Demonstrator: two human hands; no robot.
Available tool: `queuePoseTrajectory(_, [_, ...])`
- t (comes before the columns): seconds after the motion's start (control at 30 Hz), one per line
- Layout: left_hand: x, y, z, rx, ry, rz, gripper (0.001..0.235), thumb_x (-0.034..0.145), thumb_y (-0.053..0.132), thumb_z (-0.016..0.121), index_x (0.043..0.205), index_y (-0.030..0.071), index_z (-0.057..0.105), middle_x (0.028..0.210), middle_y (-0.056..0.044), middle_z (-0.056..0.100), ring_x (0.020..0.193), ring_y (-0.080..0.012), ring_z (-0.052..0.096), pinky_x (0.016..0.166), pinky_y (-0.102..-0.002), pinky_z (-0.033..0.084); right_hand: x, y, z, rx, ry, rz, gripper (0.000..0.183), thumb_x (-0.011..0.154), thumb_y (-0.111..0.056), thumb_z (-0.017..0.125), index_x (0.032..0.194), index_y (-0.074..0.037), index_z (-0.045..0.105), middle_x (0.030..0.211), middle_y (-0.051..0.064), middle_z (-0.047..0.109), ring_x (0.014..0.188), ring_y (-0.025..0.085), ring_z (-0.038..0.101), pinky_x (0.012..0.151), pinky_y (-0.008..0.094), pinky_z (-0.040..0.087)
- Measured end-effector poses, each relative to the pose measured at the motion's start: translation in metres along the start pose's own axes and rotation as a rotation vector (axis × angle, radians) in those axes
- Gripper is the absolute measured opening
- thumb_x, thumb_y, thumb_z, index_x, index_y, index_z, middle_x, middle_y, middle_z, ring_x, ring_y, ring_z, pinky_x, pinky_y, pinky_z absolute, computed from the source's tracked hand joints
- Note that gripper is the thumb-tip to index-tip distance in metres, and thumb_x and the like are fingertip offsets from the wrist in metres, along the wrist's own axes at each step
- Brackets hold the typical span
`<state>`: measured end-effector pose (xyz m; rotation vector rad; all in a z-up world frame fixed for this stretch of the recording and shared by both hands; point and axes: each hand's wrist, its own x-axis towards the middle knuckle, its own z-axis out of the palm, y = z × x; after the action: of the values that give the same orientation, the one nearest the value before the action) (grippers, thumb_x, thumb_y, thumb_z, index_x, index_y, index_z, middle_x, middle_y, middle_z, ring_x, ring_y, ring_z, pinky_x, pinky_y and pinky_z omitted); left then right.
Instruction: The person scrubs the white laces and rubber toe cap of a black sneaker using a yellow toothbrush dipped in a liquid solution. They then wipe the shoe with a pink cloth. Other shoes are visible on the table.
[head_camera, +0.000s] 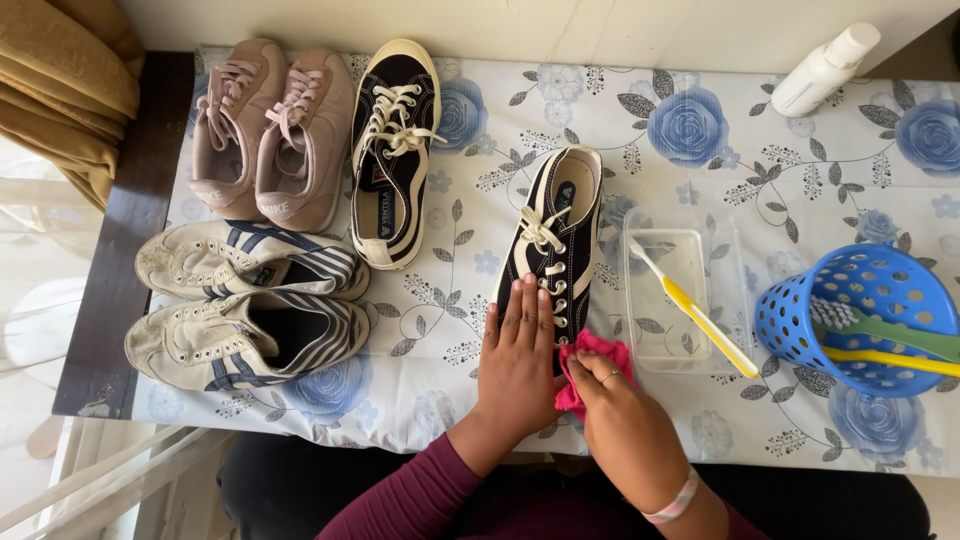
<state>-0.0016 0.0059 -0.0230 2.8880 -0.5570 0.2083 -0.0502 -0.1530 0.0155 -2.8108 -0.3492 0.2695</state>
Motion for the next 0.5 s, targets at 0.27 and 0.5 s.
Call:
queuePoseTrajectory(0.27, [0.0,0.002,0.004,-0.018,0.016,-0.025,0.077,0.098,0.038,0.039,0.162,0.0,0.022,0.172,-0.021,0.017,0.16,-0.0345,0.017,0.128,-0.051,0.016,0.022,-0.005,0.004,0.082,0.283,-0.108,0.059,0.087,0.01,0.053,0.145,-0.004,0.055,0.151,0.014,0.053,0.139,0.028,0.054,0.102,0.038,0.056])
queuePoseTrajectory(0.5, [0.001,0.004,0.004,-0.066,0.033,-0.048,0.076,0.097,0.035,0.049,0.161,0.0,0.026,0.171,-0.02,0.019,0.159,-0.0341,0.019,0.127,-0.053,0.018,-0.001,0.003,0.013,0.003,0.18,-0.135,0.061,0.084,0.008,0.053,0.143,-0.006,0.055,0.15,0.012,0.054,0.129,0.025,0.061,0.095,0.037,0.057])
